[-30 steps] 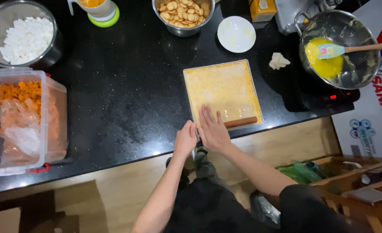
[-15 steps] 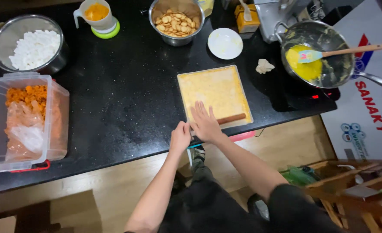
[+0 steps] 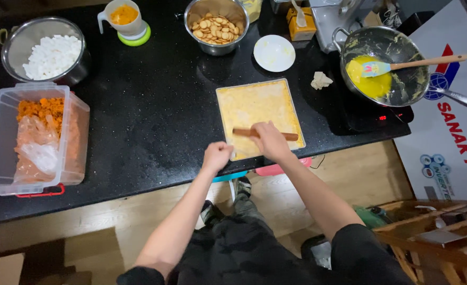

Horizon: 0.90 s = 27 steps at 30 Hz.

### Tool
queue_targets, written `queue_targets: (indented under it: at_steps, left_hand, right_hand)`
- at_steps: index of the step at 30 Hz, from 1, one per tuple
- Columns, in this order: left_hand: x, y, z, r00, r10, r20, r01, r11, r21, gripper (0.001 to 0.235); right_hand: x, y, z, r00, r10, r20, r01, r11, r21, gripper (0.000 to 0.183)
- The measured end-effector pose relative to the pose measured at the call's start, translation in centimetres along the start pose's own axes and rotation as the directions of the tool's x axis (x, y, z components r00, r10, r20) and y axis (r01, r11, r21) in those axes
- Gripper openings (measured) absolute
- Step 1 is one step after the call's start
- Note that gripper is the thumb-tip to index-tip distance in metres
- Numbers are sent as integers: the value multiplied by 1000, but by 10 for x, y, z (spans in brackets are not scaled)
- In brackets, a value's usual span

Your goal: The person flattens a yellow dough mixture on a baking sheet using a rolling pin. They then remove the plastic wrap and wipe their hands with a paper towel.

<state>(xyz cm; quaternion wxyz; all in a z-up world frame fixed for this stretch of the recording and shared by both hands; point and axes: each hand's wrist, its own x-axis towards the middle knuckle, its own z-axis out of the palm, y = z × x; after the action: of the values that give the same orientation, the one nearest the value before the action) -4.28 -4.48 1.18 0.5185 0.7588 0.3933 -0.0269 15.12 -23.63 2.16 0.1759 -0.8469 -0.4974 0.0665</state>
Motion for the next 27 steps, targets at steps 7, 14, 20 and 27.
queue_targets:
  at_steps: [7, 14, 20, 27]
  left_hand:
    - [67, 71, 9, 996, -23, -86, -7, 942, -335, 37]
    - [44, 154, -27, 997, -54, -56, 24, 902, -431, 31]
    - [-15, 102, -72, 992, 94, -80, -108, 974, -200, 28]
    - [-64, 59, -77, 960, 281, 3, -208, 703, 680, 34]
  right_hand:
    - [-39, -47, -121, 944, 303, -129, -266, 933, 242, 65]
    - [-83, 13, -67, 837, 459, -299, -473, 880, 28, 41]
    - [-88, 27, -70, 735, 189, -651, -251, 968, -2, 25]
    - [-139, 19, -9, 845, 293, -448, -345, 938, -38, 42]
